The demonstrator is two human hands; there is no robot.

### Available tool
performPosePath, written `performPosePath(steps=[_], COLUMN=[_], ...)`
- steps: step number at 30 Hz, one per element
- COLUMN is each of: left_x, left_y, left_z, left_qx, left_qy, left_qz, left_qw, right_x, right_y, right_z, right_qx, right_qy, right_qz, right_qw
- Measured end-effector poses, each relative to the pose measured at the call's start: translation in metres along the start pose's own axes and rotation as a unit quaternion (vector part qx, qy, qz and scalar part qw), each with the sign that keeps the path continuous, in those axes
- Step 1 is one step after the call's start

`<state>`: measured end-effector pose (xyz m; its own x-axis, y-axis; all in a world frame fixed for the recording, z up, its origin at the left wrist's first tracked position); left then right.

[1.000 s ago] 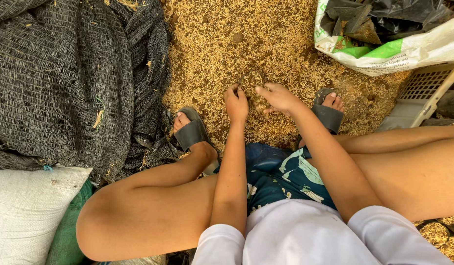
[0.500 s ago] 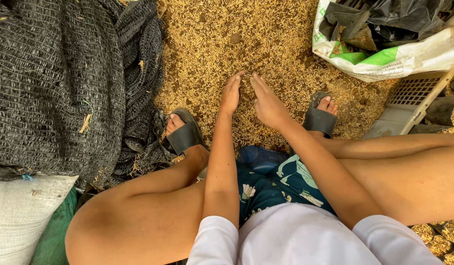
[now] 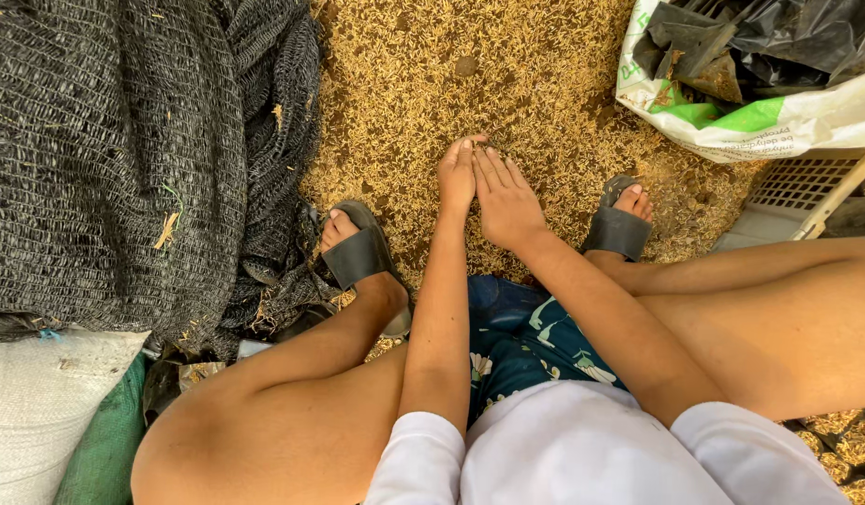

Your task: The person scoops loose granular material from a large pile on the floor, packs it into small black plastic bags, and places the filled bags into a white crate. The person repeats this process continuously.

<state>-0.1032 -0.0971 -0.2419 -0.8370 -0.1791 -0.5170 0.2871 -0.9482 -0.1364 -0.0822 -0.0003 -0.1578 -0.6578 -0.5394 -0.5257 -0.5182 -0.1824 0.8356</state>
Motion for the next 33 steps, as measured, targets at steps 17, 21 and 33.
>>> performPosePath(steps=[17, 21, 33], left_x=[-0.031, -0.027, -0.039], left_y=[0.022, 0.019, 0.012], left_z=[0.024, 0.038, 0.049], left_qx=[0.170, 0.265, 0.421], left_qy=[-0.026, -0.062, -0.183], left_qz=[0.023, -0.016, 0.024], left_qw=[0.985, 0.962, 0.888], right_x=[0.038, 0.021, -0.034], right_y=[0.072, 0.036, -0.012], right_z=[0.118, 0.094, 0.054], right_qx=[0.344, 0.175, 0.168], right_qy=[-0.098, -0.127, -0.162], right_qz=[0.078, 0.011, -0.051], right_qw=[0.930, 0.976, 0.971])
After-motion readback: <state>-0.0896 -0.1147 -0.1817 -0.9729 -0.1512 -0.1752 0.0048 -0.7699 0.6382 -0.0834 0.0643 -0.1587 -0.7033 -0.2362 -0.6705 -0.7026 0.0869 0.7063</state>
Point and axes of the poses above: each hand's wrist, its own x-axis towards the middle knuckle, its own y-axis out of the back of the hand, z = x × y, the point moved 5 cm from there along x, towards the middle knuckle, and after that the axes turned 5 degrees about -z, right-handed, at the moved point
